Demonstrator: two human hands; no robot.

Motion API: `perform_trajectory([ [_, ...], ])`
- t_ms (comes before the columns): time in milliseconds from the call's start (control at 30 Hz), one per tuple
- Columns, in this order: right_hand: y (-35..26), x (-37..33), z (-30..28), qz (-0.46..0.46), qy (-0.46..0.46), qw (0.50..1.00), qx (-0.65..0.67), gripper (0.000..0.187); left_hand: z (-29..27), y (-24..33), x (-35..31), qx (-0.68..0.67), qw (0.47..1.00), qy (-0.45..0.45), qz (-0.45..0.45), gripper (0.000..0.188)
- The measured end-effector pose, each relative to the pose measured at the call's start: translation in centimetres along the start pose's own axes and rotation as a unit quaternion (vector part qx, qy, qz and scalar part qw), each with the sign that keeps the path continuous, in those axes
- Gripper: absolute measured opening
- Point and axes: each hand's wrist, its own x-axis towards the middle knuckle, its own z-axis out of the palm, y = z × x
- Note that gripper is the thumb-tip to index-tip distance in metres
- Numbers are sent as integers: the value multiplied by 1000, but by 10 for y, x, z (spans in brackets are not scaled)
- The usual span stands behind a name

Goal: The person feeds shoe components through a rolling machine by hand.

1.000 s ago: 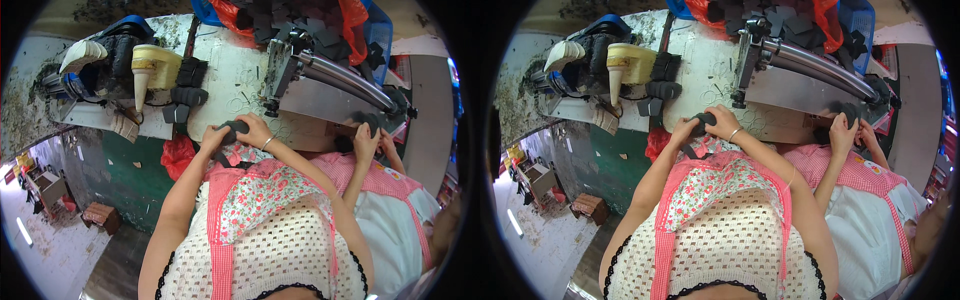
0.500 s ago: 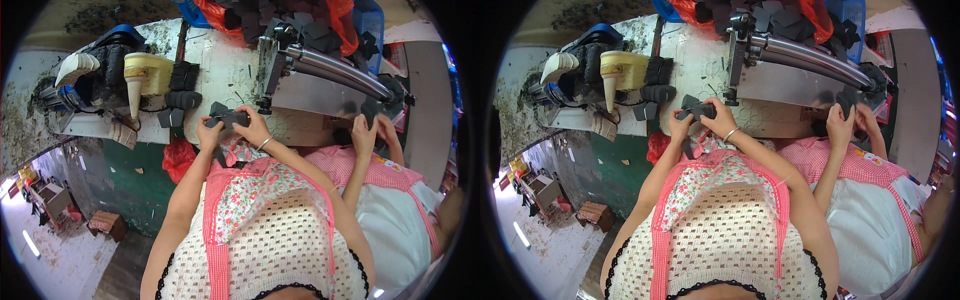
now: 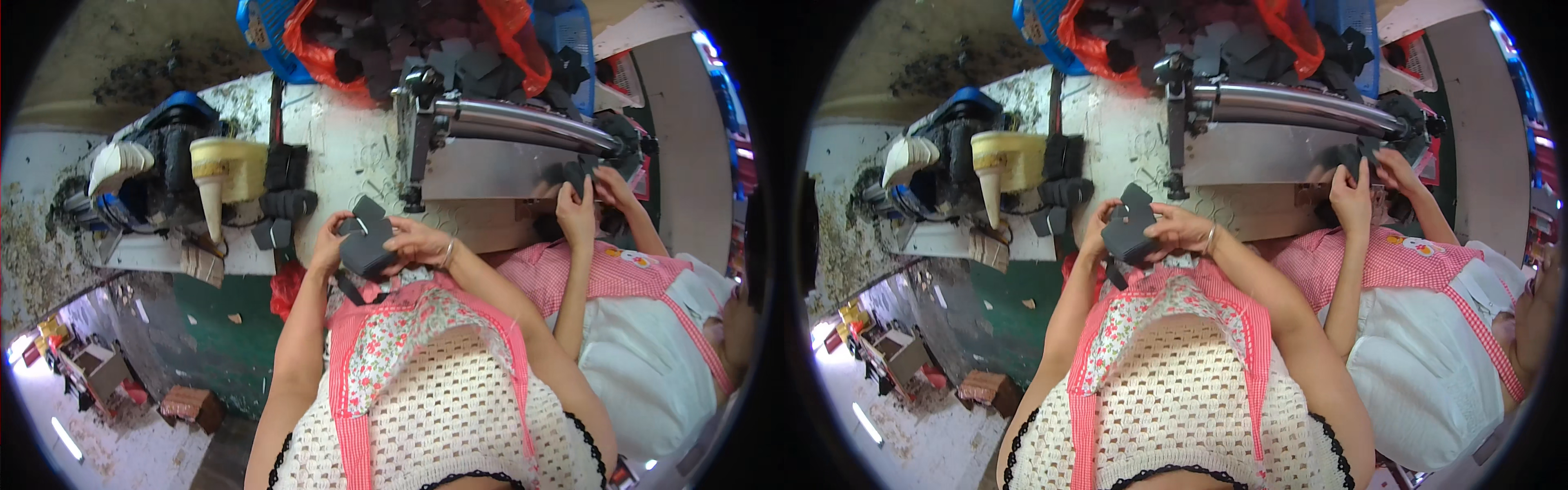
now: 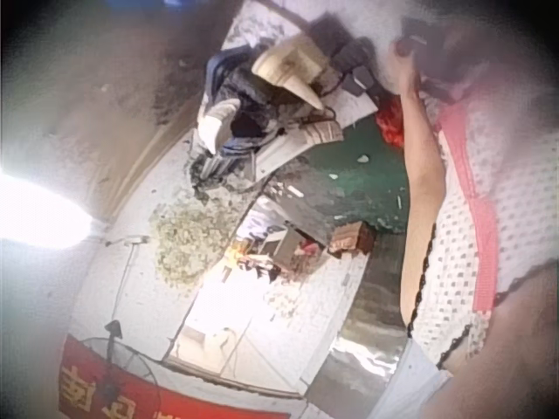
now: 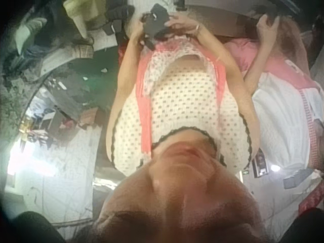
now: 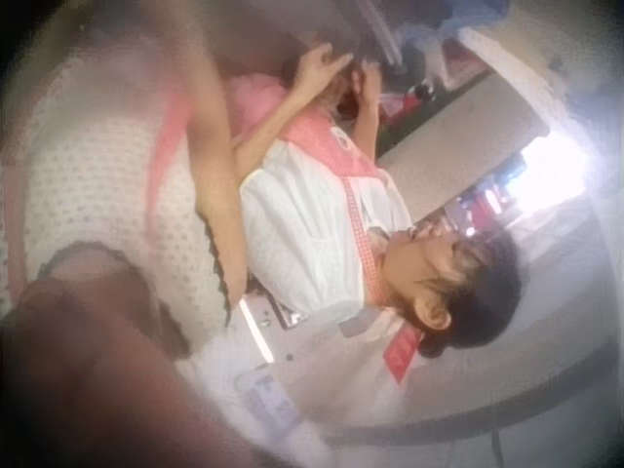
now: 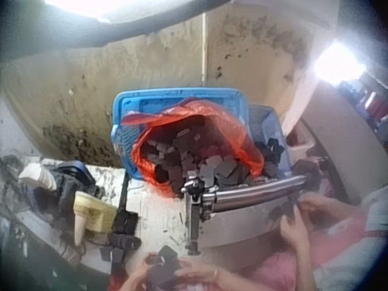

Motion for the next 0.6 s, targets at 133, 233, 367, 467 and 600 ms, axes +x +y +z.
perform_trajectory([
  [133, 5, -5, -3, -153, 123, 882, -429, 42, 17, -10, 11, -64, 998, 4, -23, 43],
  [233, -8, -28, 29, -225, 143, 848, -457, 44, 4, -22, 14, -133, 985, 98, -44, 51],
  [367, -43, -60, 55, -223, 88, 971, -10, 43, -18, -47, 11, 563, 791, 206, 123, 66],
  [467, -57, -76, 40, -263, 59, 946, 179, 38, 19, 1, -14, 557, 768, 213, 233, 69],
  [600, -62, -75, 37, -159, 2, 926, 342, 35, 79, 73, -44, 223, 957, -69, 170, 87],
])
